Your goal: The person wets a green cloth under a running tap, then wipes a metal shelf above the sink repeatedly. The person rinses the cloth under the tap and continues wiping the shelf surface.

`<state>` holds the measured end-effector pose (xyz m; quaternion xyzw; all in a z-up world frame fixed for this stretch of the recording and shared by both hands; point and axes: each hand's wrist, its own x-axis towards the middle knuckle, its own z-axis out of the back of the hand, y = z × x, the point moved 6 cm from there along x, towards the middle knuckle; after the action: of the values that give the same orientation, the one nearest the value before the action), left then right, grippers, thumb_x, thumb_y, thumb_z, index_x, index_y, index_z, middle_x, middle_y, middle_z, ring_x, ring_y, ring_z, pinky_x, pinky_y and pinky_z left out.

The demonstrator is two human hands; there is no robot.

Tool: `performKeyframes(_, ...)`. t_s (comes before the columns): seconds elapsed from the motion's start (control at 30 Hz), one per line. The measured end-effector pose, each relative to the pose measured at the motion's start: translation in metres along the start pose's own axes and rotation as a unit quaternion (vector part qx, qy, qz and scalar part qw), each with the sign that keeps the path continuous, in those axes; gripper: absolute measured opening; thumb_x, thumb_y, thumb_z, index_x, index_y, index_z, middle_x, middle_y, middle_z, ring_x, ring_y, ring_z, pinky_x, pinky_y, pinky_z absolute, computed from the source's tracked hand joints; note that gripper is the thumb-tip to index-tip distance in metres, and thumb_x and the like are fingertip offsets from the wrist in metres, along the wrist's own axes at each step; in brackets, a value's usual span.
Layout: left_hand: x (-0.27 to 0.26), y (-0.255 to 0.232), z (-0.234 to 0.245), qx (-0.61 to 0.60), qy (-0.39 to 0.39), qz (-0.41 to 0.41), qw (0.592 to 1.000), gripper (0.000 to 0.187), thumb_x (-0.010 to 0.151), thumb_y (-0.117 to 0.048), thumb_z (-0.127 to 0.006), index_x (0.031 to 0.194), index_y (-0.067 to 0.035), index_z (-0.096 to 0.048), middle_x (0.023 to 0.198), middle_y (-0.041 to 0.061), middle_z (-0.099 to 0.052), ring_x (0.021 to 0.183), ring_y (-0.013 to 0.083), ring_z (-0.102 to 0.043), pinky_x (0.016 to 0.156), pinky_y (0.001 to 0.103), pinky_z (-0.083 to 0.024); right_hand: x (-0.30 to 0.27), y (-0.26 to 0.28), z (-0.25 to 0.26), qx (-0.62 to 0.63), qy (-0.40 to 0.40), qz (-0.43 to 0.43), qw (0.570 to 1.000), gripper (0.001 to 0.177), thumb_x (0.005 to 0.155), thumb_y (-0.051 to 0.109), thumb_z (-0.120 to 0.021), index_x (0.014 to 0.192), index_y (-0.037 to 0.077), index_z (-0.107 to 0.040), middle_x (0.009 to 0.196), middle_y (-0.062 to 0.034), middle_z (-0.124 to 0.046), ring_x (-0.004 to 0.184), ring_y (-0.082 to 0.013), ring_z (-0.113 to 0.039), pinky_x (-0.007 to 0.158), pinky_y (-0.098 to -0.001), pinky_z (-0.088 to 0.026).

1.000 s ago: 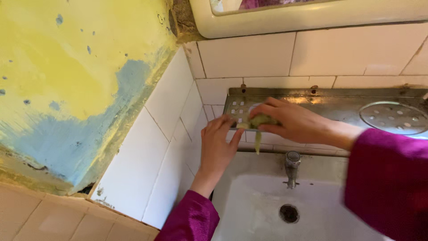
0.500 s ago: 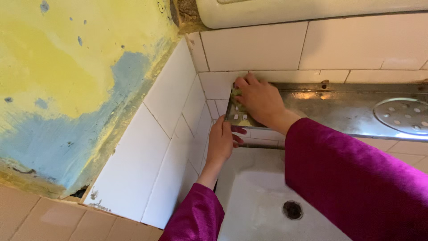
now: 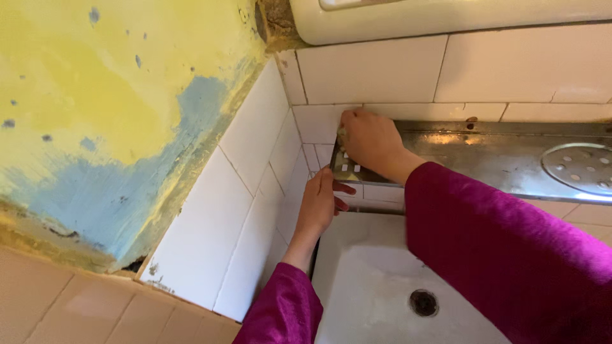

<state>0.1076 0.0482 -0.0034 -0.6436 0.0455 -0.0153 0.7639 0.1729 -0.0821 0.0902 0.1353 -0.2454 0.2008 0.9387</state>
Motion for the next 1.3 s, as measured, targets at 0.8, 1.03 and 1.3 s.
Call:
performKeyframes(0.8,-0.003,0.006,-0.003,-0.039,-0.003,-0.005,0.999,0.056,0.106,-0.041,-0.022,0.141,-0.013,-0.055,0.090,0.010,-0.077,0.050,0.0150,-0.059,0.048,0.029,-0.045,-0.043,-0.019,0.042,0.087,0.379,0.114,0.914,0.026,0.082,0.028,-0.074,0.107,0.026,-0.078,0.105,-0.0011,-0.077,0.096,-0.0234,-0.073,0.086,-0.0385,-0.057)
performKeyframes(1.03,-0.002,0.003,-0.003,-0.005,0.000,0.009,1.000,0.054,0.106,-0.042,-0.022,0.131,-0.009,-0.058,0.089,0.010,-0.079,0.049,0.0143,-0.059,0.049,0.028,-0.047,-0.051,-0.079,0.079,-0.143,0.196,0.083,0.967,0.030,0.087,0.032,-0.071,0.117,0.029,-0.071,0.119,0.0039,-0.068,0.112,-0.0225,-0.064,0.090,-0.0388,-0.055)
performKeyframes(1.3,-0.001,0.003,-0.004,0.015,-0.034,-0.003,0.999,0.053,0.107,-0.041,-0.025,0.123,-0.004,-0.060,0.089,0.011,-0.079,0.046,0.0167,-0.059,0.046,0.030,-0.045,-0.020,-0.014,0.018,-0.200,-0.024,0.262,0.944,0.021,0.093,0.019,-0.063,0.113,0.018,-0.068,0.119,0.0003,-0.065,0.112,-0.0233,-0.064,0.094,-0.0378,-0.055)
